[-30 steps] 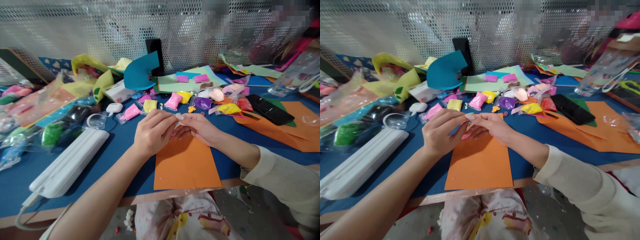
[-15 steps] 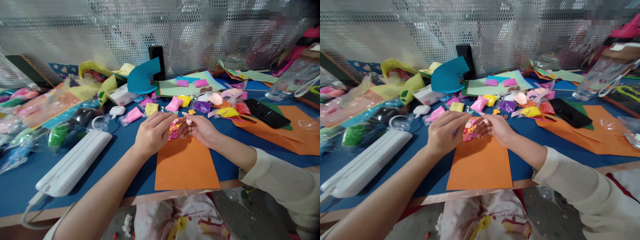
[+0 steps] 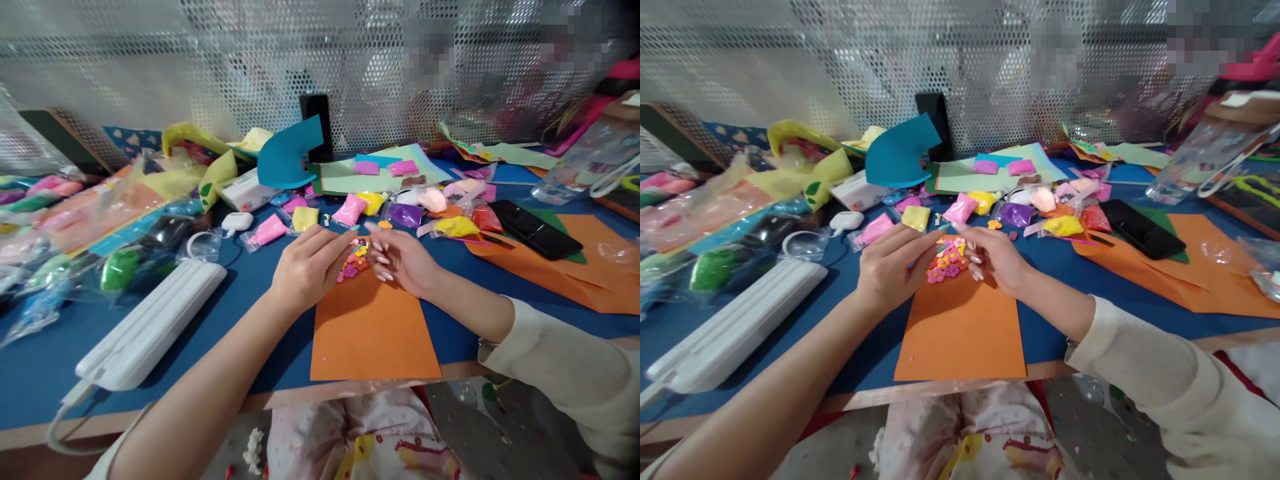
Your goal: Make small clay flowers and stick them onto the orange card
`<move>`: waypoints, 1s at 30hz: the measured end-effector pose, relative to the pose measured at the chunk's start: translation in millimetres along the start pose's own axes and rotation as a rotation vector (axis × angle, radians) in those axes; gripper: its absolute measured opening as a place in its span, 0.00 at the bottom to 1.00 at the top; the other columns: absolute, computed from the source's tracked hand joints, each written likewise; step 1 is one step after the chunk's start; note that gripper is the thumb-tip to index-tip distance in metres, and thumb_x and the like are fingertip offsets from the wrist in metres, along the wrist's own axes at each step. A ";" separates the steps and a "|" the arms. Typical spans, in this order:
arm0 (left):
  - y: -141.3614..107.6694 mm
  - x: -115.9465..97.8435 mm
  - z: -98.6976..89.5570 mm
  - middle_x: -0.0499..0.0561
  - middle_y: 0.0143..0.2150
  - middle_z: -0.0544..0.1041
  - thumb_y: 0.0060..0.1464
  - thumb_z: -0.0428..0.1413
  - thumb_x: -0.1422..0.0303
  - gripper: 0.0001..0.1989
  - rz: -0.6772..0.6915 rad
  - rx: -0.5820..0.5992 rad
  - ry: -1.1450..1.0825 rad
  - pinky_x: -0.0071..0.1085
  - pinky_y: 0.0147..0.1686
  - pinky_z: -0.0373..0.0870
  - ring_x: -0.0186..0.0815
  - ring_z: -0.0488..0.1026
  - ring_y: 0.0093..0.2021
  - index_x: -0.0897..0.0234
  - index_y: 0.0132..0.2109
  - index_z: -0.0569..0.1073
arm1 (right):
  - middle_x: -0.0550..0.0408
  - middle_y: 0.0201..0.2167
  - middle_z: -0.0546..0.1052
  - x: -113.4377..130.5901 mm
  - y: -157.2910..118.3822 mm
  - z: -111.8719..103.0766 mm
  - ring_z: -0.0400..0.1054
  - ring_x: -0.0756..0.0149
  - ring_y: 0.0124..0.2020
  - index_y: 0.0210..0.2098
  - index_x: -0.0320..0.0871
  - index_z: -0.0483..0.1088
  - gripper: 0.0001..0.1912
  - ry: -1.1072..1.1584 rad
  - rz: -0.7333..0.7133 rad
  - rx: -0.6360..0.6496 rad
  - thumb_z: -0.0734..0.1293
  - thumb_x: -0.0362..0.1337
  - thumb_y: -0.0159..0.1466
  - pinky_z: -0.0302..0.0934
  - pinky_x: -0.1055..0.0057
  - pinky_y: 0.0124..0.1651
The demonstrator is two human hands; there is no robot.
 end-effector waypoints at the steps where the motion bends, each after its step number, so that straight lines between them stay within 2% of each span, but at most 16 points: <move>1: 0.2 0.3 0.3 0.53 0.29 0.76 0.57 0.52 0.76 0.08 -0.005 -0.001 0.006 0.28 0.31 0.68 0.32 0.70 0.29 0.71 0.44 0.72 | 0.65 0.11 0.59 0.7 0.1 -0.3 0.51 0.79 0.10 0.17 0.42 0.59 0.20 -0.041 -0.020 -0.003 0.70 0.46 0.52 0.48 0.77 0.13; 3: 0.4 0.9 1.5 0.54 0.32 0.76 0.57 0.52 0.76 0.08 -0.013 0.005 0.001 0.28 0.33 0.69 0.33 0.71 0.31 0.70 0.43 0.72 | 0.63 0.11 0.63 -1.0 0.7 -1.9 0.55 0.77 0.10 0.20 0.40 0.66 0.16 -0.116 -0.034 -0.013 0.70 0.46 0.53 0.50 0.77 0.14; 5: 0.3 0.3 2.4 0.54 0.33 0.77 0.56 0.52 0.76 0.06 -0.007 0.012 -0.013 0.27 0.34 0.69 0.33 0.71 0.32 0.68 0.41 0.72 | 0.61 0.11 0.65 -3.1 1.7 -3.9 0.58 0.75 0.11 0.22 0.40 0.68 0.18 -0.151 -0.039 -0.022 0.68 0.49 0.55 0.52 0.77 0.14; 11: -0.4 -1.6 2.6 0.52 0.28 0.75 0.57 0.53 0.74 0.04 0.005 0.026 -0.019 0.27 0.29 0.67 0.31 0.69 0.27 0.69 0.38 0.73 | 0.61 0.10 0.63 -3.4 2.2 -5.3 0.58 0.75 0.10 0.17 0.40 0.64 0.25 -0.136 -0.046 -0.030 0.65 0.55 0.57 0.54 0.77 0.15; 16: 0.1 -0.7 0.6 0.53 0.32 0.77 0.57 0.52 0.76 0.06 -0.009 -0.005 -0.009 0.27 0.32 0.69 0.32 0.71 0.31 0.69 0.41 0.72 | 0.61 0.14 0.67 1.9 1.8 -3.7 0.59 0.77 0.14 0.21 0.39 0.66 0.19 -0.133 -0.095 -0.026 0.70 0.49 0.53 0.56 0.78 0.16; 20: 0.0 -3.1 -0.6 0.52 0.29 0.77 0.55 0.54 0.75 0.03 0.016 -0.014 -0.023 0.26 0.31 0.68 0.31 0.71 0.29 0.67 0.34 0.72 | 0.62 0.17 0.68 4.2 2.6 -4.9 0.61 0.77 0.16 0.25 0.38 0.67 0.15 -0.141 -0.118 -0.036 0.72 0.43 0.52 0.58 0.78 0.19; 23: -0.5 -3.8 -0.4 0.51 0.27 0.76 0.56 0.54 0.73 0.03 0.021 -0.011 -0.017 0.26 0.29 0.67 0.31 0.69 0.27 0.67 0.35 0.72 | 0.63 0.15 0.65 3.1 2.2 -6.2 0.56 0.79 0.13 0.26 0.38 0.67 0.12 -0.137 -0.104 -0.052 0.71 0.41 0.53 0.53 0.79 0.16; 27: -0.4 -2.6 1.4 0.54 0.33 0.78 0.57 0.52 0.77 0.07 0.006 -0.002 -0.010 0.27 0.34 0.70 0.32 0.72 0.31 0.69 0.42 0.72 | 0.68 0.12 0.58 -0.7 0.4 -8.6 0.45 0.83 0.09 0.27 0.39 0.66 0.10 -0.108 -0.053 -0.081 0.68 0.39 0.57 0.45 0.80 0.13; 30: 0.0 -3.1 1.0 0.54 0.32 0.78 0.55 0.54 0.77 0.04 0.011 -0.002 -0.021 0.27 0.33 0.70 0.32 0.72 0.31 0.69 0.38 0.73 | 0.69 0.12 0.51 -3.8 -0.1 -9.8 0.42 0.82 0.10 0.26 0.39 0.67 0.13 -0.103 -0.011 -0.085 0.66 0.42 0.59 0.43 0.80 0.13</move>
Point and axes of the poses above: each hand's wrist, its own y-axis towards the middle knuckle, its own z-axis out of the palm, x = y × z, the point moved 10 cm from there along y, towards the middle knuckle
